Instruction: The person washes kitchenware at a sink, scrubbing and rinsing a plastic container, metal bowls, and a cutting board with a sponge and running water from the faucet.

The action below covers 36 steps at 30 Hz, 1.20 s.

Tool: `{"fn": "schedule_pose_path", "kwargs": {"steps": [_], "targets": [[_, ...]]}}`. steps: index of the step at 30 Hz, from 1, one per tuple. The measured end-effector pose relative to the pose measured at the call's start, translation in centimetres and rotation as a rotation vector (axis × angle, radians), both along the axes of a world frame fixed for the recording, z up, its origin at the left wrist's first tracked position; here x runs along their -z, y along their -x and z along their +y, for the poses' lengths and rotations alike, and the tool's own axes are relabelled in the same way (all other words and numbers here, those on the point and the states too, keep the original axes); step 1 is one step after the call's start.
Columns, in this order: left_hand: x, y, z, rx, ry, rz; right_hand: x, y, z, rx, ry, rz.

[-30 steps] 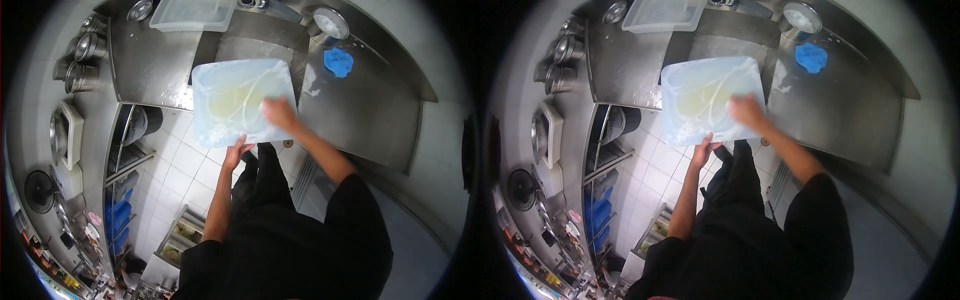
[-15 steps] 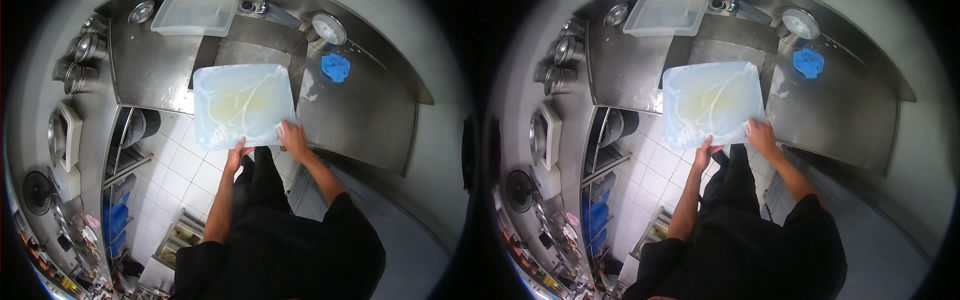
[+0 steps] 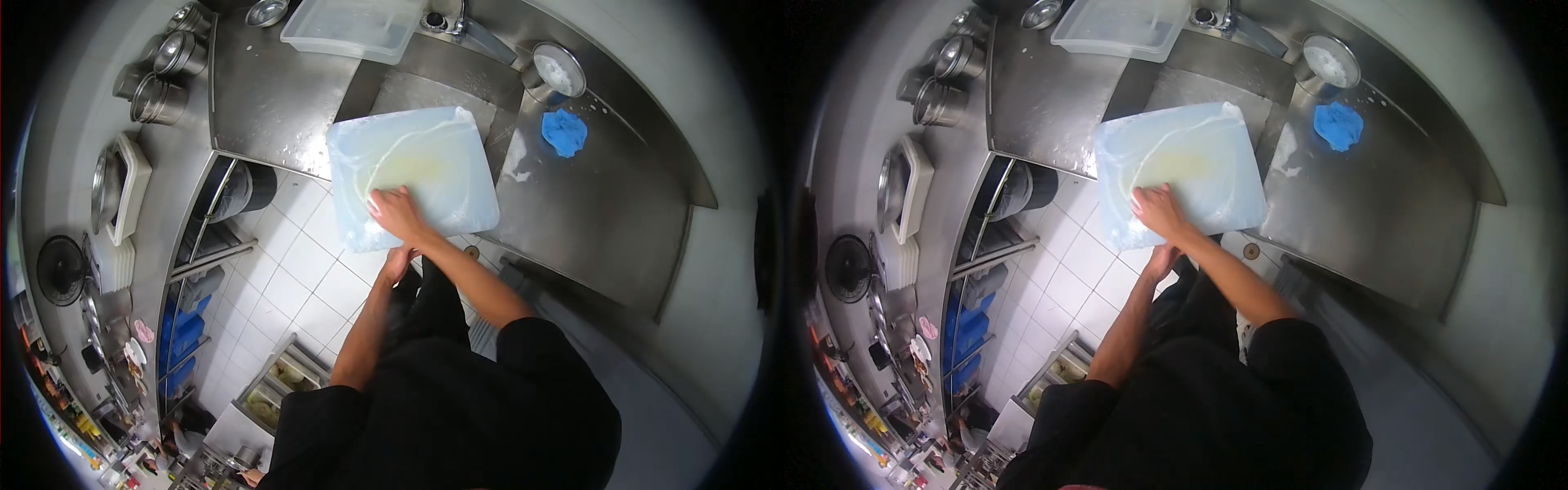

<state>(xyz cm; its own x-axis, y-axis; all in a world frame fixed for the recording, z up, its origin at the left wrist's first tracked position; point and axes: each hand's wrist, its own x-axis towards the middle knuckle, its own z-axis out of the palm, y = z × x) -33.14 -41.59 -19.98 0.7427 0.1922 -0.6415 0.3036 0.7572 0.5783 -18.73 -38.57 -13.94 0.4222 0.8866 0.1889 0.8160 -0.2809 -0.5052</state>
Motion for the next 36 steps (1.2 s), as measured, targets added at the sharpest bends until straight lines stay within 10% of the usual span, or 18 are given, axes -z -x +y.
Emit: {"fn": "schedule_pose_path", "kwargs": {"steps": [2,6,9,16,26,33,36], "targets": [[-4.7,-1.6,0.0,-0.057,-0.025,-0.020,2.2,-5.7,-3.1,-0.159,-0.047,-0.024],[-4.1,-1.3,0.3,-0.002,0.015,0.046,4.7,-23.4,-5.0,0.322,0.223,-0.243],[-4.1,-1.3,-0.2,-0.041,0.010,0.052,5.5,-22.3,-0.9,0.553,0.302,-0.255],[-6.6,2.3,1.1,-0.525,0.144,-0.068,0.9,-3.0,1.7,0.215,-0.067,-0.023],[-7.7,-0.4,8.1,-0.233,-1.178,0.861,1.3,-10.2,-3.1,-0.561,-0.014,-0.101],[-8.1,-0.5,8.4,-0.143,-1.217,0.806,5.0,-16.4,5.2,0.436,0.182,-0.190],[-7.6,-0.4,8.5,-0.146,-1.194,0.784,0.6,-0.8,6.0,0.056,0.142,-0.266]]}}
